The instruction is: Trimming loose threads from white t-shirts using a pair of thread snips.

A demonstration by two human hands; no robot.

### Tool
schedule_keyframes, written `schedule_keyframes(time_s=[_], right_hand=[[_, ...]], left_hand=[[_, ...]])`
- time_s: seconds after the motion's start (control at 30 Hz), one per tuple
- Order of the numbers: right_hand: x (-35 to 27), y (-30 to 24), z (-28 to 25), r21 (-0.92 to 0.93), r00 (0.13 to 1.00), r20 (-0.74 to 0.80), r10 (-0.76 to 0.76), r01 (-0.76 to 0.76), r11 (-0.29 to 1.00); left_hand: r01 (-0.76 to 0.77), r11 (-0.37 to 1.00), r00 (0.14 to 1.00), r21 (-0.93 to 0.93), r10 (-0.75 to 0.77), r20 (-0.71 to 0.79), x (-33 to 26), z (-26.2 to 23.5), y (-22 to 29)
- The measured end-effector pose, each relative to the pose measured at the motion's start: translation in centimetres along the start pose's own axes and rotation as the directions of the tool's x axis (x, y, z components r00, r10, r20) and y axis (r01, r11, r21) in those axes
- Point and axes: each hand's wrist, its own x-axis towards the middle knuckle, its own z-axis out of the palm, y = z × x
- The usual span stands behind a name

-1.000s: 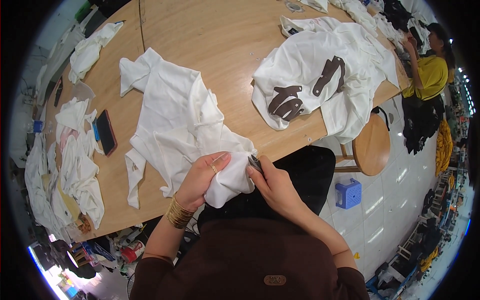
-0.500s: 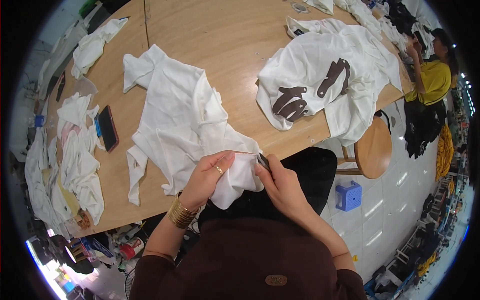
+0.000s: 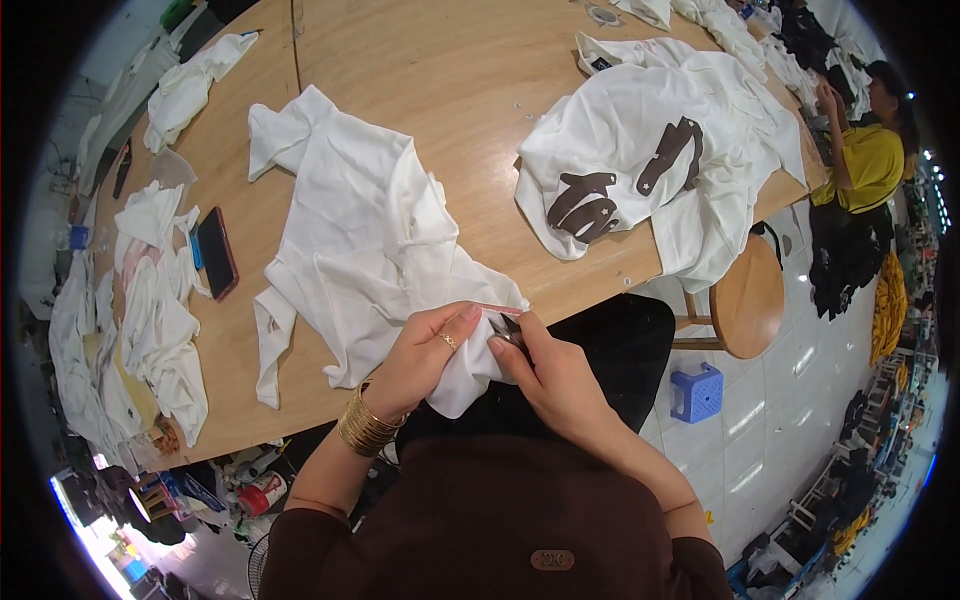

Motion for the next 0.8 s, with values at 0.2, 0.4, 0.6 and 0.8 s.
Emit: schedule_keyframes(time_s=[0.2,0.4,0.6,0.8], right_hand=[[0.03,0.19,0.19,-0.015,0.998,-0.057,-0.027,0.026,1.0],[-0.04,0.36,0.22,-0.068,0.997,-0.065,-0.049,0.044,0.997],[0.07,0.33,0.22,-0.03,0.996,-0.086,-0.016,0.013,0.999],[0.09,0.38,0.34,0.159,0.991,-0.118,0.062,-0.043,0.986]], left_hand=[[0.011,1.0,1.0,-0.013,-0.011,0.0,0.13,0.29,0.05],[-0.005,1.0,1.0,0.008,0.005,0.005,0.15,0.23,-0.07],[-0.061,0.995,0.998,0.083,0.061,0.001,0.19,0.8,0.03],[-0.058,0.991,0.998,0.12,0.057,0.011,0.25,0.66,0.1]])
